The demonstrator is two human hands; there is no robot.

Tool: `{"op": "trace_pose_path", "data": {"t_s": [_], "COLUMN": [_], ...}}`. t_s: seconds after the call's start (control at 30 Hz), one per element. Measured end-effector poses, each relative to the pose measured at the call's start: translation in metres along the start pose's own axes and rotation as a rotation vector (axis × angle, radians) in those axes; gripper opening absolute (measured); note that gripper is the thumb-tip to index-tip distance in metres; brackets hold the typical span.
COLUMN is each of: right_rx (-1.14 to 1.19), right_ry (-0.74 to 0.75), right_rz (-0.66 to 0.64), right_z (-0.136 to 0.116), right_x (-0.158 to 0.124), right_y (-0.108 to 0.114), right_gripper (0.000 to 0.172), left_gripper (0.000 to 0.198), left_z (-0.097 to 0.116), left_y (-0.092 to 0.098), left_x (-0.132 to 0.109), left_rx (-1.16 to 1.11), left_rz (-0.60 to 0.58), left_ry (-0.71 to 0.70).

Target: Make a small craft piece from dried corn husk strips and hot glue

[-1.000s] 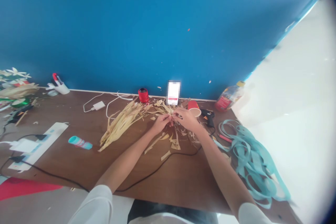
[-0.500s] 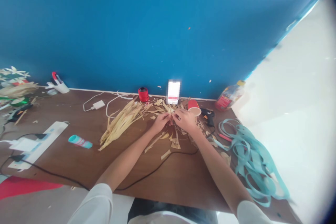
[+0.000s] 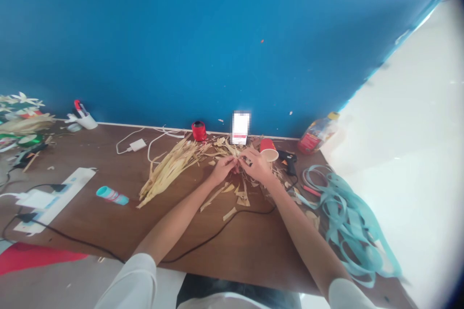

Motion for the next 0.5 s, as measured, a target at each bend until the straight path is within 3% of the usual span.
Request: {"op": "trace_pose_path", "data": {"t_s": [0.37,0.5], "right_rx": [0.19,0.193], "right_ry": [-0.061,-0.07], "right_rz": [0.119,0.096], "right_z": [0.0003,0.0044], "right_x": [-0.0048,-0.0039], "right_y": [-0.0044,-0.0024], "right_gripper": [0.015,0.016], "left_gripper": [0.038,0.04], "left_z": [-0.0009,-0.0036], "left_y": [0.003,0.0028], "left_x": [-0.0005,0.0006], "left_rx": [-0.008,-0.013], "left_rz": [0.017,0.01], "left_ry": [0.005,0.019]}}
Point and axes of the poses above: each hand's wrist, its own x-axis towards the middle knuckle, its own y-axis out of the back of the hand, z = x × y, the point moved 8 cm from there along x, towards the middle knuckle, and after that the axes turned 5 degrees about -z, right-handed, at the moved point
